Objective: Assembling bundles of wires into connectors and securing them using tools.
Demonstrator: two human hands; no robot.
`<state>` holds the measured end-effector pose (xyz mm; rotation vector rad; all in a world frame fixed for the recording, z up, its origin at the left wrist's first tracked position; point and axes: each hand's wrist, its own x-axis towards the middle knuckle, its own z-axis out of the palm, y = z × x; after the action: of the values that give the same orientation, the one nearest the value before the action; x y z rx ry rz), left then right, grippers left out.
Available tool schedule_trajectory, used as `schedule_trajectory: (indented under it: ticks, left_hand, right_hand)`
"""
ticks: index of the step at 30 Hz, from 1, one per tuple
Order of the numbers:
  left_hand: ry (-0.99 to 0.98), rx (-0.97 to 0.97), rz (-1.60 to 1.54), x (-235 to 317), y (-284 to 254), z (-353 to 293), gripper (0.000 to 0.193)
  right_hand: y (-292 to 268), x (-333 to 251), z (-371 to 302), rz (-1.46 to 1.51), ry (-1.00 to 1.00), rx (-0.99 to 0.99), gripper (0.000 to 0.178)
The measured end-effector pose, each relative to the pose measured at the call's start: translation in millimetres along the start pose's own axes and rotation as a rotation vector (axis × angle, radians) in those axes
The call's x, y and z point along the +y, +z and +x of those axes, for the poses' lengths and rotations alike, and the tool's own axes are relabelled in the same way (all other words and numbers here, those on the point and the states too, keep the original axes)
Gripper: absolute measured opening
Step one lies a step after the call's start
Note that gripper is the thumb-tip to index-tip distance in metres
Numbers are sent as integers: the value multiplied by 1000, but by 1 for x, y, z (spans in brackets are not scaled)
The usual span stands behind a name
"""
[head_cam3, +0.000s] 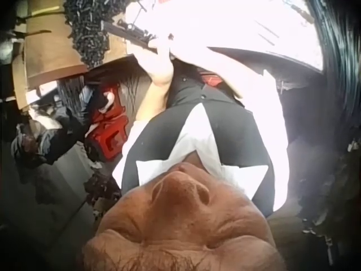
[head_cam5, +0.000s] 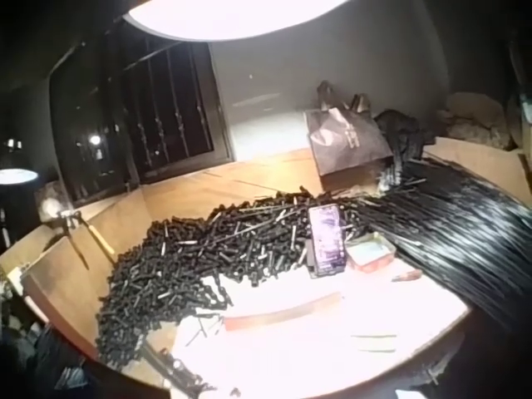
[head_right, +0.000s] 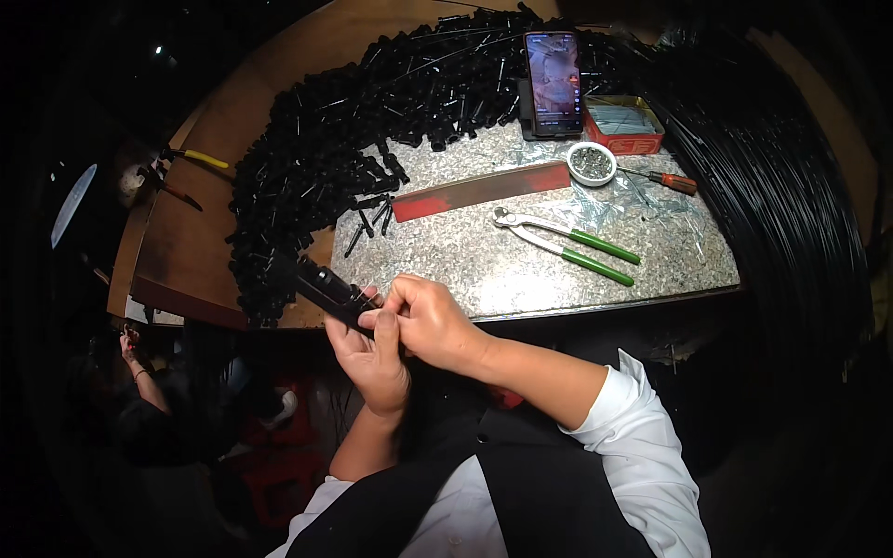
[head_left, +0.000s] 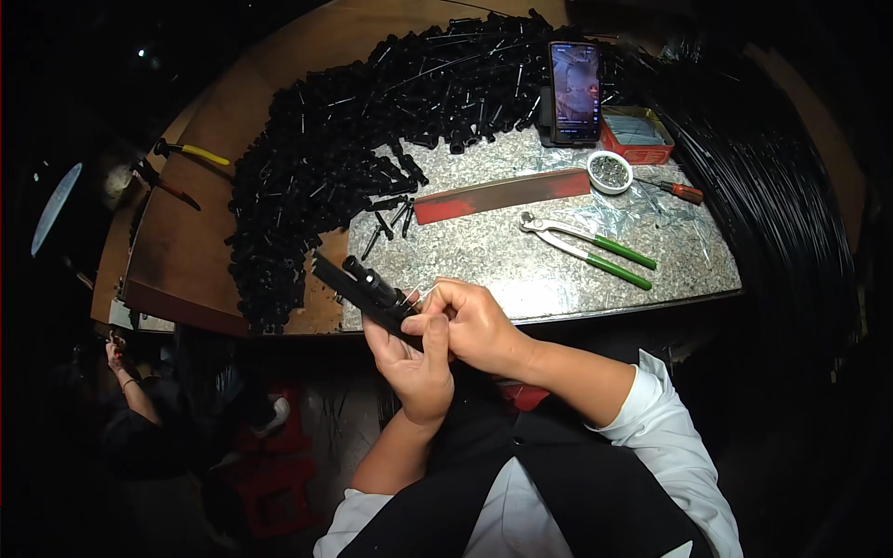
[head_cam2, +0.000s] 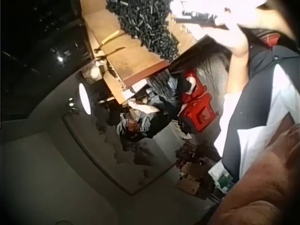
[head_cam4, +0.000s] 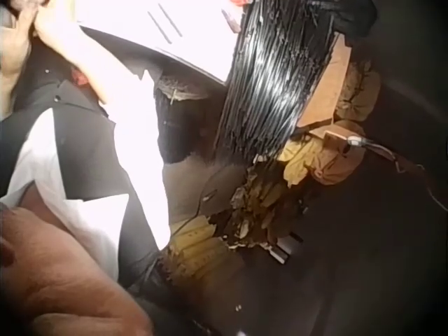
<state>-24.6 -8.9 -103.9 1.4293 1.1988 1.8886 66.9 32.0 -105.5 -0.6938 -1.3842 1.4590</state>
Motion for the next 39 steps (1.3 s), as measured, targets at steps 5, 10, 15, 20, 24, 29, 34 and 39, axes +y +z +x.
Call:
schedule_trajectory:
  ticks: [5, 10, 15, 20, 24, 29, 34, 39]
  left_hand:
    - [-163, -122, 34, 7, -13, 13, 41]
    - [-223, -232, 25, 8, -26, 26, 26]
    - [-146, -319, 80, 6, -25, 29, 20]
    - [-127, -377, 113, 12, -27, 27, 15]
    - [-138, -353, 95, 23, -34, 23, 13]
    - [-118, -371, 94, 38, -36, 20, 11]
    - [-109, -336, 64, 38, -41, 11, 12]
    - [-114, -359, 20, 38, -41, 6, 12]
  right_hand:
    - [0, 5, -7, -425, -380, 54, 12]
    - [3, -10, -17, -69, -27, 36, 11]
    - [-11, 1, -16, -97, 72, -3, 8]
    - [-16, 2, -18, 226, 205, -86, 12]
    - [-15, -6, -17, 247, 234, -182, 14]
    - [-13, 1, -18, 231, 213, -242, 17]
    - [0, -4, -24, 268, 186, -202, 17]
    - [-1, -2, -29, 278, 188, -219, 19]
